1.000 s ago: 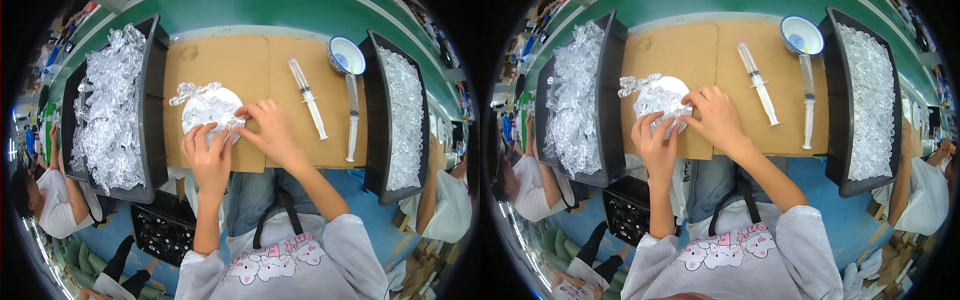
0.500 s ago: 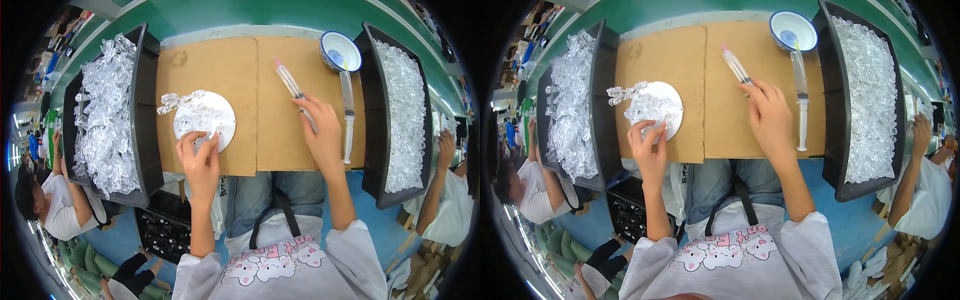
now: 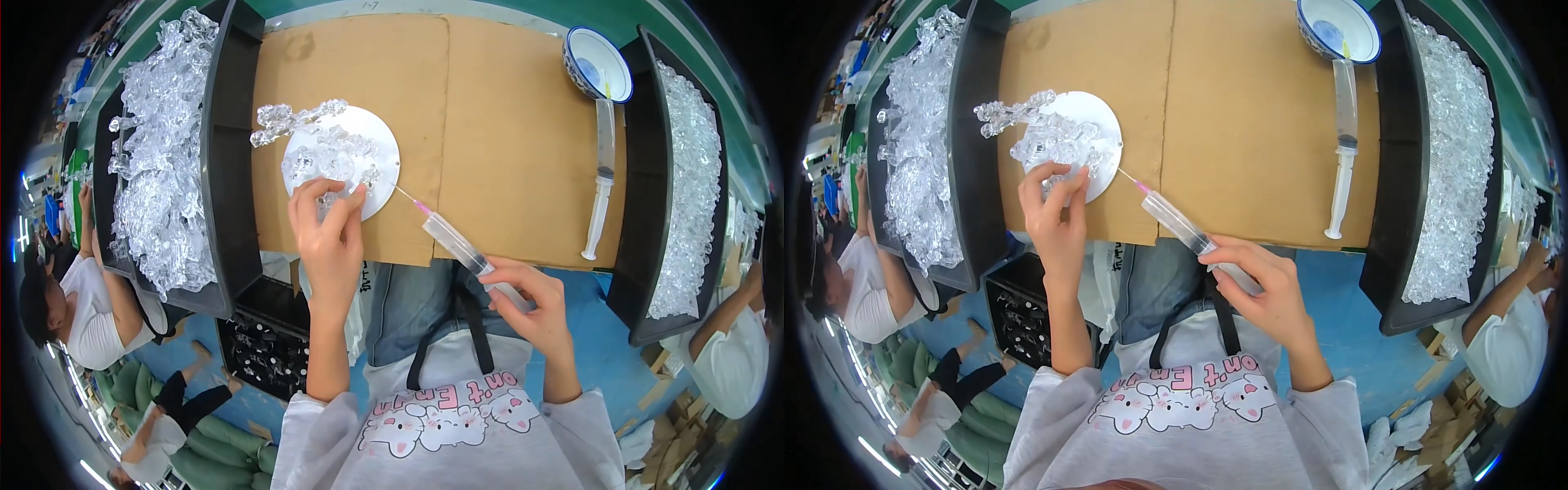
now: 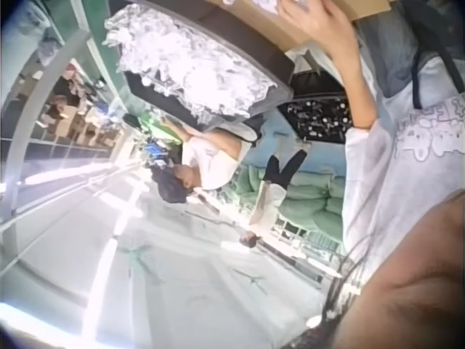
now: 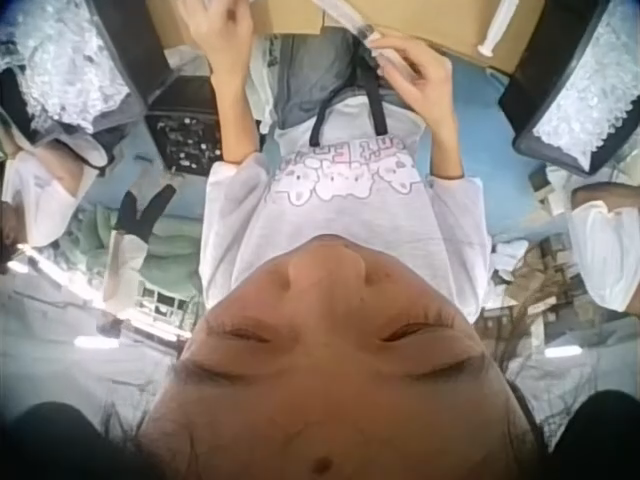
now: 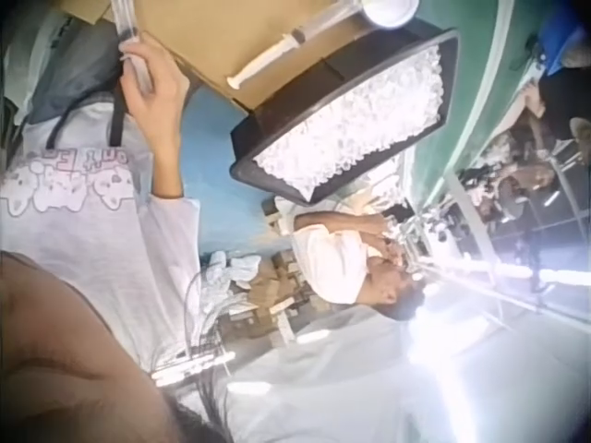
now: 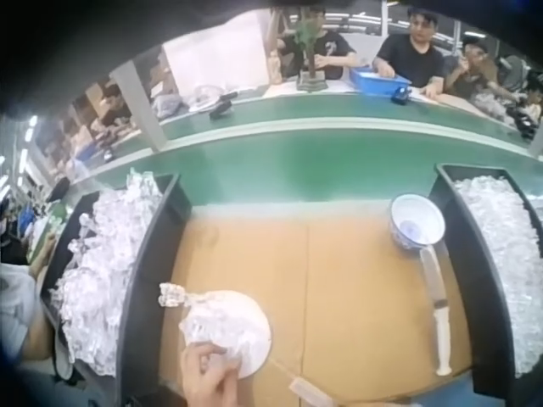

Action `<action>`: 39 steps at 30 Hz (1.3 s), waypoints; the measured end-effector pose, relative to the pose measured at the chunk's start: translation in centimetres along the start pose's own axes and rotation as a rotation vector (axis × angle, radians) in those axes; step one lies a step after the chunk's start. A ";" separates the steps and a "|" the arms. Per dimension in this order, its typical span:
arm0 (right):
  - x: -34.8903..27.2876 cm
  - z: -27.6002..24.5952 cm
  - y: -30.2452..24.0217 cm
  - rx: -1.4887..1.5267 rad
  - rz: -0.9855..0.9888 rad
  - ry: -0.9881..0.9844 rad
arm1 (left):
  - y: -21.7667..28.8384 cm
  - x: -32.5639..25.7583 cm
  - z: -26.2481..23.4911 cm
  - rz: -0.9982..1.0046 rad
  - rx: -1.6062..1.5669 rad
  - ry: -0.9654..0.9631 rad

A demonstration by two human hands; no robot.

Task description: Glueing clear plastic decorative components onto a round base using a syringe for adhesive application.

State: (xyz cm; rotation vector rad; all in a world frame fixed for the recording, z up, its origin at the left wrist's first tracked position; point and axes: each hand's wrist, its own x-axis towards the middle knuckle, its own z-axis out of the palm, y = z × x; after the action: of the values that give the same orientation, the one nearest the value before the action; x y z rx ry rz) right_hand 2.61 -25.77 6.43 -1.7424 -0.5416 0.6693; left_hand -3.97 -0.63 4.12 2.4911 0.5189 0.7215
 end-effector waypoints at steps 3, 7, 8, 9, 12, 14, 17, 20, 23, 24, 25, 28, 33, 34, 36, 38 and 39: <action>0.4 0.2 -0.2 -0.066 -0.036 -0.004 | -0.1 -0.1 0.1 -0.008 -0.005 -0.013; 1.0 0.2 -0.5 -0.178 -0.150 0.001 | -0.1 -0.1 0.0 -0.012 -0.008 -0.017; 1.0 0.3 -0.5 -0.180 -0.148 -0.002 | -0.1 -0.2 0.1 -0.015 -0.013 -0.016; 1.1 0.3 -0.5 -0.186 -0.142 0.003 | -0.1 -0.2 0.1 -0.018 -0.018 -0.015; 1.2 0.5 -0.9 -0.184 -0.110 -0.002 | -0.1 -0.1 0.0 -0.013 -0.009 -0.016; 1.3 0.5 -1.2 -0.180 -0.084 -0.009 | -0.2 -0.1 0.0 -0.005 -0.006 -0.018; 1.4 0.4 -1.4 -0.205 -0.080 -0.016 | -0.3 -0.1 -0.1 0.004 -0.006 -0.022; 1.5 0.3 -1.7 -0.245 -0.117 -0.015 | -0.2 -0.1 -0.1 0.002 -0.014 -0.025; 1.6 0.1 -3.3 -0.268 -0.073 -0.020 | -0.2 -0.1 -0.1 0.002 -0.013 -0.032; 1.8 -0.1 -3.9 -0.312 -0.064 -0.040 | -0.3 -0.1 -0.1 0.006 -0.008 -0.035; 1.9 -0.2 -4.7 -0.354 -0.053 -0.057 | -0.3 -0.1 -0.1 0.012 -0.010 -0.042; 2.4 -0.5 -6.6 -0.447 -0.067 -0.088 | -0.4 0.0 0.0 0.007 -0.021 -0.026; 2.8 -0.6 -8.3 -0.505 -0.066 -0.118 | -0.4 0.2 -0.1 0.016 -0.004 -0.019; 2.9 -0.6 -8.4 -0.526 -0.088 -0.121 | -0.4 0.3 -0.1 0.017 -0.004 -0.020; 3.0 -0.6 -8.7 -0.527 -0.073 -0.125 | -0.3 0.6 -0.3 0.018 -0.003 -0.028; 3.0 -0.5 -8.9 -0.525 -0.058 -0.129 | -0.3 0.6 -0.5 0.024 -0.001 -0.034; 3.0 -0.5 -8.9 -0.530 -0.062 -0.135 | -0.2 0.6 -0.5 0.028 0.000 -0.038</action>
State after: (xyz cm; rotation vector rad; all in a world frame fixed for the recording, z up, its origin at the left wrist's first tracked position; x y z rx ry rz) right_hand 5.00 -21.85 14.68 -2.1688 -0.9256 0.6386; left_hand -3.81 0.06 4.62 2.5123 0.4707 0.6830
